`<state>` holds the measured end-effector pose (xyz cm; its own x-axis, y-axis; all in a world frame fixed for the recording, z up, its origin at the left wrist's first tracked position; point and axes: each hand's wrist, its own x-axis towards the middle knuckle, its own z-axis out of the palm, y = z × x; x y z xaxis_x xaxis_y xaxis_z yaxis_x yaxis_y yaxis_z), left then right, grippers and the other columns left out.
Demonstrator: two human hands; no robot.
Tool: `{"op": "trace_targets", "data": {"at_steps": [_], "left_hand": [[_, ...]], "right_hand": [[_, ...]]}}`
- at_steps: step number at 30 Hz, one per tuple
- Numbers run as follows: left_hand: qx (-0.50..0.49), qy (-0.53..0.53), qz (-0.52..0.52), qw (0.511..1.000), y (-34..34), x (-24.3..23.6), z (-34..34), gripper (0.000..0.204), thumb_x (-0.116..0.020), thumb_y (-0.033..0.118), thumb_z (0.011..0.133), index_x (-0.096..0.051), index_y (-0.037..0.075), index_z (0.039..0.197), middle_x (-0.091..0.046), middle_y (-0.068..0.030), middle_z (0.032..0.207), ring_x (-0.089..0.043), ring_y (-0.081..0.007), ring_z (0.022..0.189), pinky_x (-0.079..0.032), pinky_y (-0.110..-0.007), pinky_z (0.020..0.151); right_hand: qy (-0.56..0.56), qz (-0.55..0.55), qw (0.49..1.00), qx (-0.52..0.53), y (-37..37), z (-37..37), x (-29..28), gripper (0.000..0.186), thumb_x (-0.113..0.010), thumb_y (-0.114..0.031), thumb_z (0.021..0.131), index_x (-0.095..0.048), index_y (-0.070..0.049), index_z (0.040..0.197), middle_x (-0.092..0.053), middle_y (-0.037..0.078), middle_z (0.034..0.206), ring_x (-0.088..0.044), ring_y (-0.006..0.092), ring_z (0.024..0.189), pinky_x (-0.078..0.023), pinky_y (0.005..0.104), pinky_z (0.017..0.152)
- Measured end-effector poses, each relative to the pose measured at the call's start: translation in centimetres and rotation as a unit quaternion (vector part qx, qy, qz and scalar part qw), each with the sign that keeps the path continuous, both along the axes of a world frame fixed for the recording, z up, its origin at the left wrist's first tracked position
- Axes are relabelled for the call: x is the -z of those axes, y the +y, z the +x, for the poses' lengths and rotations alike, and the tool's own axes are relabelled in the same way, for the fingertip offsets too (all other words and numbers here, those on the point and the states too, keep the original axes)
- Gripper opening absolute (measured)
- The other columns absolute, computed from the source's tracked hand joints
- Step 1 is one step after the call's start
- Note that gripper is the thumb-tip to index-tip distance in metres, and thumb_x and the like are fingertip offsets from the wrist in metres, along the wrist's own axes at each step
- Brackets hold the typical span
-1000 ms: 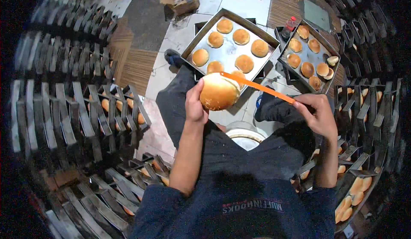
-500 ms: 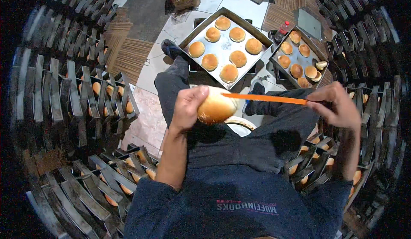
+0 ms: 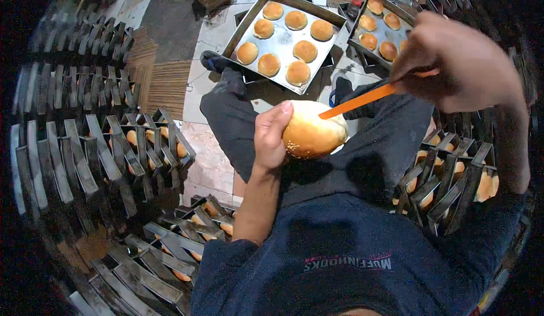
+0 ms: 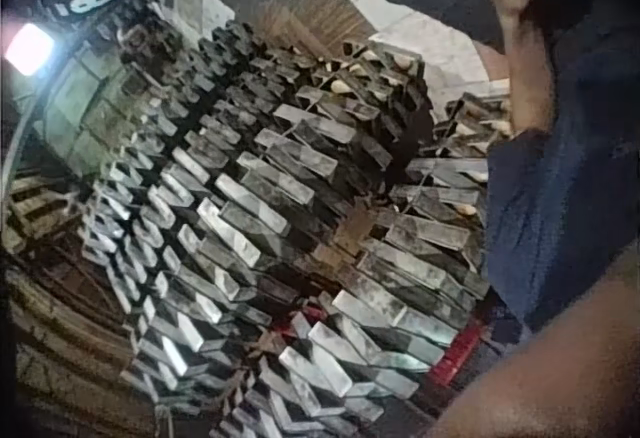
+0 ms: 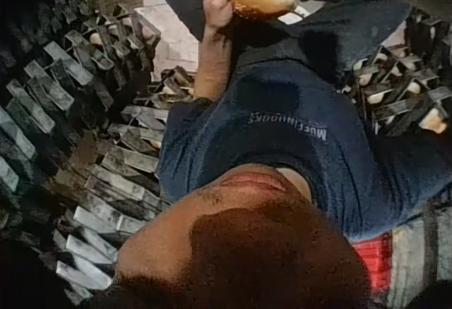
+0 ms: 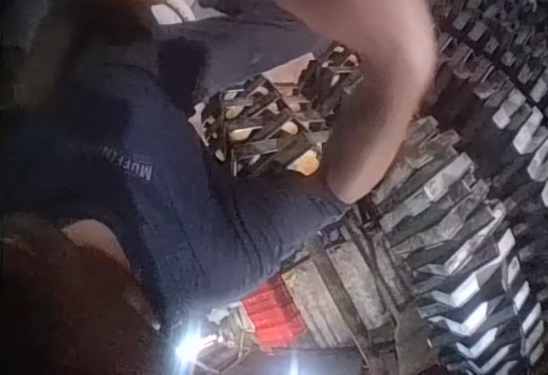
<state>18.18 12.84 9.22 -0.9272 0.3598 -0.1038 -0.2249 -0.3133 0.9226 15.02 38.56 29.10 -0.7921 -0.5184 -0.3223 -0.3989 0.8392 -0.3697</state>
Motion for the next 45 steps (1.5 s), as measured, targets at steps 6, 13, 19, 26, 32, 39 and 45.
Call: {"op": "trace_targets", "data": {"at_steps": [6, 13, 19, 26, 32, 39, 45], "left_hand": [[-0.068, -0.112, 0.093, 0.987, 0.1, 0.3, -0.5, 0.039, -0.042, 0.027, 0.097, -0.061, -0.007, 0.098, -0.066, -0.0130, 0.087, -0.065, -0.0182, 0.073, -0.051, -0.028, 0.069], [-0.097, -0.204, 0.217, 0.950, -1.6, 3.2, -0.6, 0.047, -0.037, 0.038, 0.096, -0.055, -0.002, 0.112, -0.064, -0.0168, 0.103, -0.064, -0.0275, 0.093, -0.051, -0.040, 0.086], [-0.168, -0.205, 0.178, 0.948, 0.5, 3.6, -1.3, 0.045, -0.040, 0.039, 0.095, -0.056, 0.001, 0.112, -0.065, -0.0133, 0.103, -0.064, -0.0257, 0.093, -0.051, -0.040, 0.085], [-0.183, -0.198, 0.265, 0.926, -0.9, 3.7, -1.7, 0.043, -0.041, 0.037, 0.095, -0.055, 0.002, 0.115, -0.063, -0.0120, 0.110, -0.062, -0.0261, 0.100, -0.048, -0.042, 0.090], [-0.249, -0.227, 0.252, 0.907, -1.4, 4.0, -2.8, 0.045, -0.039, 0.039, 0.095, -0.054, 0.002, 0.117, -0.061, -0.0118, 0.114, -0.061, -0.0250, 0.103, -0.047, -0.040, 0.091], [-0.278, -0.250, 0.252, 0.892, -0.2, 4.5, -4.1, 0.045, -0.035, 0.037, 0.095, -0.054, 0.003, 0.119, -0.060, -0.0113, 0.117, -0.058, -0.0279, 0.107, -0.045, -0.043, 0.094], [-0.321, -0.270, 0.252, 0.872, 0.1, 5.4, -5.7, 0.043, -0.036, 0.036, 0.094, -0.055, 0.004, 0.117, -0.060, -0.0098, 0.116, -0.058, -0.0267, 0.107, -0.045, -0.042, 0.095]], "right_hand": [[0.127, -0.081, 0.989, 0.007, 2.9, 1.5, -0.6, 0.017, -0.078, -0.004, 0.066, -0.065, -0.006, 0.077, -0.057, 0.006, 0.080, -0.055, 0.0236, 0.076, -0.045, 0.0339, 0.065], [0.027, 0.005, 0.999, 0.020, 0.2, -0.4, 0.8, 0.011, -0.073, -0.010, 0.074, -0.068, -0.006, 0.083, -0.060, 0.006, 0.078, -0.056, 0.0238, 0.079, -0.046, 0.0335, 0.069], [0.123, -0.035, 0.989, -0.072, -0.1, -0.4, 5.0, 0.011, -0.074, -0.009, 0.073, -0.068, -0.007, 0.082, -0.057, 0.007, 0.077, -0.055, 0.0256, 0.076, -0.045, 0.0324, 0.067], [0.146, -0.027, 0.989, 0.026, 0.0, 0.1, 3.7, 0.014, -0.075, -0.004, 0.070, -0.068, -0.004, 0.082, -0.057, 0.008, 0.080, -0.055, 0.0232, 0.077, -0.046, 0.0325, 0.066], [0.081, -0.050, 0.993, 0.067, -0.3, -0.2, 4.7, 0.014, -0.073, -0.006, 0.071, -0.067, -0.005, 0.084, -0.057, 0.009, 0.080, -0.055, 0.0249, 0.076, -0.046, 0.0357, 0.071], [0.040, -0.025, 0.999, 0.022, -1.9, -0.8, 7.2, 0.018, -0.068, -0.007, 0.071, -0.066, -0.004, 0.088, -0.060, 0.013, 0.084, -0.054, 0.0306, 0.086, -0.045, 0.0378, 0.079], [0.019, -0.007, 1.000, 0.005, -1.8, -1.6, 8.6, 0.019, -0.067, -0.011, 0.072, -0.067, -0.002, 0.088, -0.059, 0.018, 0.080, -0.056, 0.0350, 0.085, -0.047, 0.0424, 0.076]]}}
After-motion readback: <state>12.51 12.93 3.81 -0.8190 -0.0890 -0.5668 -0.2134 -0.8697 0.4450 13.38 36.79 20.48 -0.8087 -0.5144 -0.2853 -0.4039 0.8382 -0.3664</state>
